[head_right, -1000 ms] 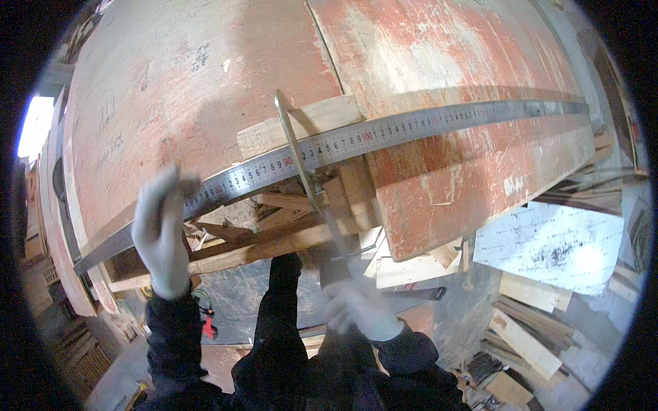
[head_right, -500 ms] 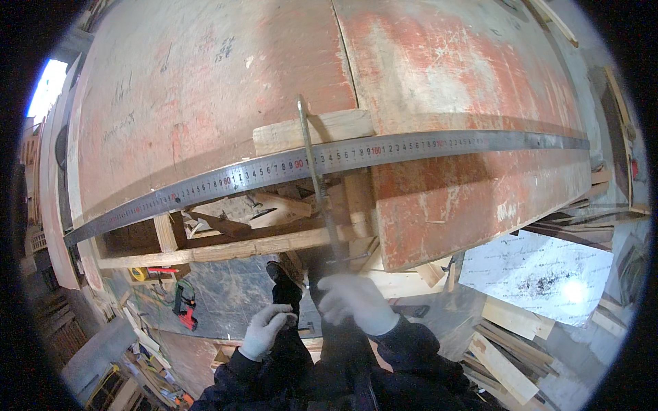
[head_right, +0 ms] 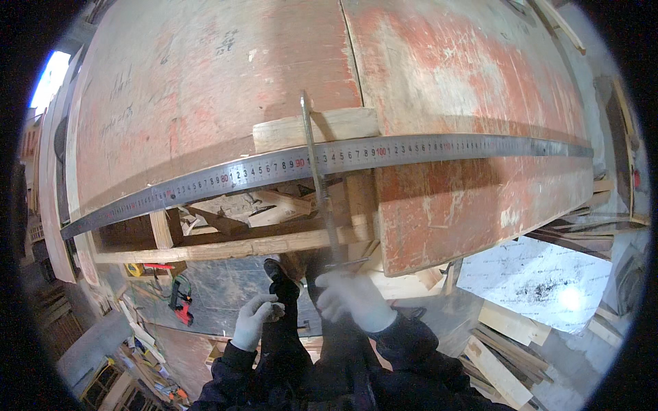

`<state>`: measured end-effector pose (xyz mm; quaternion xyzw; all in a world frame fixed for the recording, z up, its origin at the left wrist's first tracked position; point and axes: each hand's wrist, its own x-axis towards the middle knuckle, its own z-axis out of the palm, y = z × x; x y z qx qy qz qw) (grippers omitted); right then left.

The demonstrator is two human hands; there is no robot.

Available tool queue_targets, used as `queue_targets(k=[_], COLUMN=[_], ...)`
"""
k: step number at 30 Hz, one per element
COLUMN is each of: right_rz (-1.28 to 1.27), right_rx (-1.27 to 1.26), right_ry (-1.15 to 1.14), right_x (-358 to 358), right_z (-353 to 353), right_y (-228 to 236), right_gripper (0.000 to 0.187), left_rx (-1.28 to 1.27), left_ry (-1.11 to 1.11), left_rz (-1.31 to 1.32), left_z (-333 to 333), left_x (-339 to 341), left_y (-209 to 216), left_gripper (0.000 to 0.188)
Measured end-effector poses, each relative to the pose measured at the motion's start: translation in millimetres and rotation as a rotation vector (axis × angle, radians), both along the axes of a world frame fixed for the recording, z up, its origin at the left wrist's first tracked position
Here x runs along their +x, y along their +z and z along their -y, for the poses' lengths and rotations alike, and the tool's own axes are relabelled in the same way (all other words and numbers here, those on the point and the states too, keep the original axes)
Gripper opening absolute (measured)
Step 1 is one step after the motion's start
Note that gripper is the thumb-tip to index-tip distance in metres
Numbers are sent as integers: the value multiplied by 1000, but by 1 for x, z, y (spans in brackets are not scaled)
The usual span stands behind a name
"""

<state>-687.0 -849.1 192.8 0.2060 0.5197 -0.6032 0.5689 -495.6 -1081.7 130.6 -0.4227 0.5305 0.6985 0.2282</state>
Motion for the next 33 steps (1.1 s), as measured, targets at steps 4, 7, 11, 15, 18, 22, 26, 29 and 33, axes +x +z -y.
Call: queue_targets(k=[4, 7, 11, 15, 18, 22, 26, 29, 33], right_rz=[-4, -140, -511, -1075, -1162, -1123, -1014, -992, -1026], right_rx=[10, -58, 20, 36, 134, 92, 132, 206, 193], right_ry=[32, 118, 63, -337, -594, -521, -505, -77, -143], right_x=[0, 0, -35, -140, -216, -288, -316, -307, -306], right_z=[6, 10, -7, -26, -18, -3, 39, 87, 67], right_y=[2, 18, 60, 81, 72, 58, 37, 3, 12], right_gripper=[39, 38, 38, 45, 45, 41, 36, 38, 35], left_rx=[25, 16, 66, 44, -107, -576, -1007, -1211, -1302], left_ry=[77, 90, 135, 74, 21, -118, -221, -333, -694], left_rz=[19, 6, -23, 27, -74, -402, -693, -794, -464], left_z=[-7, -6, -1, -1, -2, 5, 31, 47, 43], left_x=[15, 26, 35, 31, 17, -25, -104, -159, -177], left_y=[-5, -8, -12, -12, 5, 56, 81, 62, 45], left_gripper=[29, 30, 29, 28, 26, 18, 24, 17, 12])
